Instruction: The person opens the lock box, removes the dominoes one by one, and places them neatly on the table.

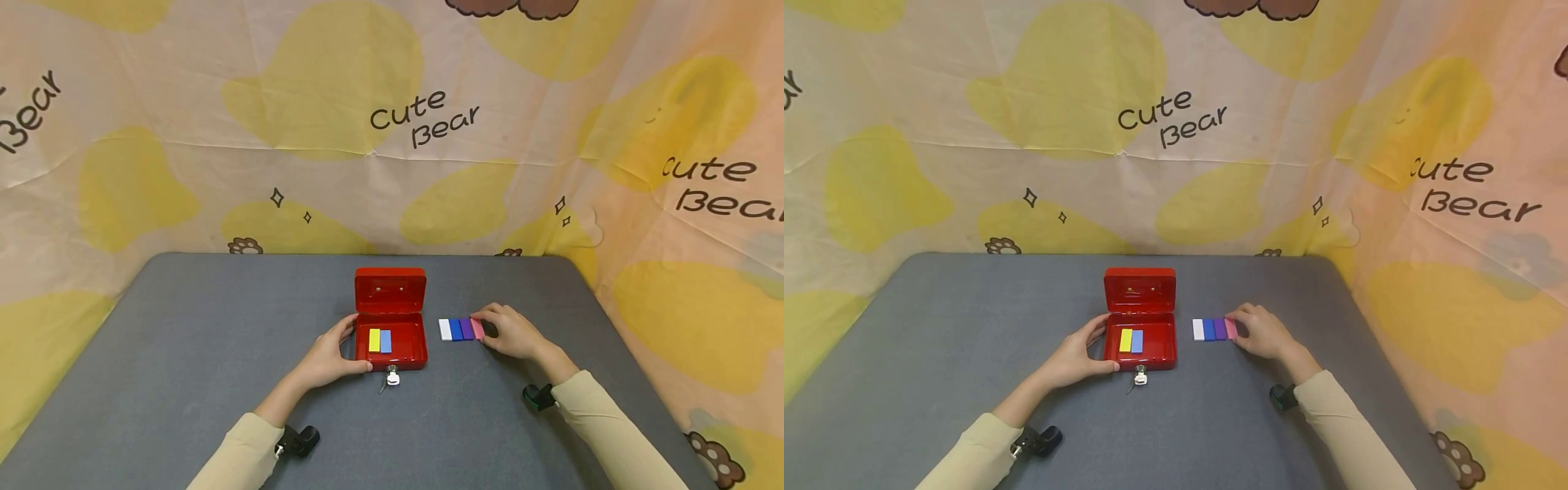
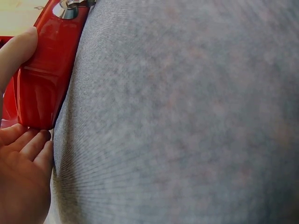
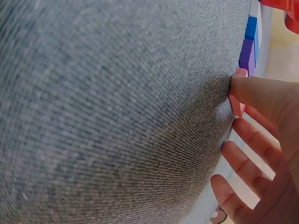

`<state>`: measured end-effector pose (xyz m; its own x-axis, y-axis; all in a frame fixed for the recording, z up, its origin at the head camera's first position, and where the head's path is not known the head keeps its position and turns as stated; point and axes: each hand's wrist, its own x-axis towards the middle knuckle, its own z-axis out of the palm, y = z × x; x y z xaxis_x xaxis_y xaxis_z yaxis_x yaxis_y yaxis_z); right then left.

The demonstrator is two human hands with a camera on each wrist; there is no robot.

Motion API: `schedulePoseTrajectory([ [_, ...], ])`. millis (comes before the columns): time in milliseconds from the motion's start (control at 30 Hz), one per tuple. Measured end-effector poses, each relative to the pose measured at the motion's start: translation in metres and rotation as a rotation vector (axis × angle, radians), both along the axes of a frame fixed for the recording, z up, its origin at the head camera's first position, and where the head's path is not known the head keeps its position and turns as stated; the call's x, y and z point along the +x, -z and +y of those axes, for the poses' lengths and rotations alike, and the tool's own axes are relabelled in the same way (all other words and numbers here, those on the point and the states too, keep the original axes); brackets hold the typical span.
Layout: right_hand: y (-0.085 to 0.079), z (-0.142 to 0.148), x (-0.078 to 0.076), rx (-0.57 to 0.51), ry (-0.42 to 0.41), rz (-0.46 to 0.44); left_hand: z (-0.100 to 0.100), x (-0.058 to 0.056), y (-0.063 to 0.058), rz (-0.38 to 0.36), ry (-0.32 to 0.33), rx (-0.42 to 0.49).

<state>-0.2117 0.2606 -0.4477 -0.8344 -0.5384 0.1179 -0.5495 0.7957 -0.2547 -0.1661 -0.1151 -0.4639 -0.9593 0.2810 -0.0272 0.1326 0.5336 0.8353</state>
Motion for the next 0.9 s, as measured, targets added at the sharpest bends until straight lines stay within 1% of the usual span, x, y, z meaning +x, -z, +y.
schedulePoseTrajectory([
  [367,-0.0027,-0.0002,0.0006,-0.007,-0.011,-0.008,0.0003,0.0003,-0.0013,0.002,0.002,-0.001],
  [700,-0.0076,0.0008,0.0004,-0.032,-0.027,-0.053,0.0007,0.0010,-0.0017,-0.006,0.001,0.000],
  [900,-0.0099,-0.0026,-0.0009,-0.080,-0.040,-0.001,0.0004,0.0004,-0.0007,-0.006,0.002,0.006],
])
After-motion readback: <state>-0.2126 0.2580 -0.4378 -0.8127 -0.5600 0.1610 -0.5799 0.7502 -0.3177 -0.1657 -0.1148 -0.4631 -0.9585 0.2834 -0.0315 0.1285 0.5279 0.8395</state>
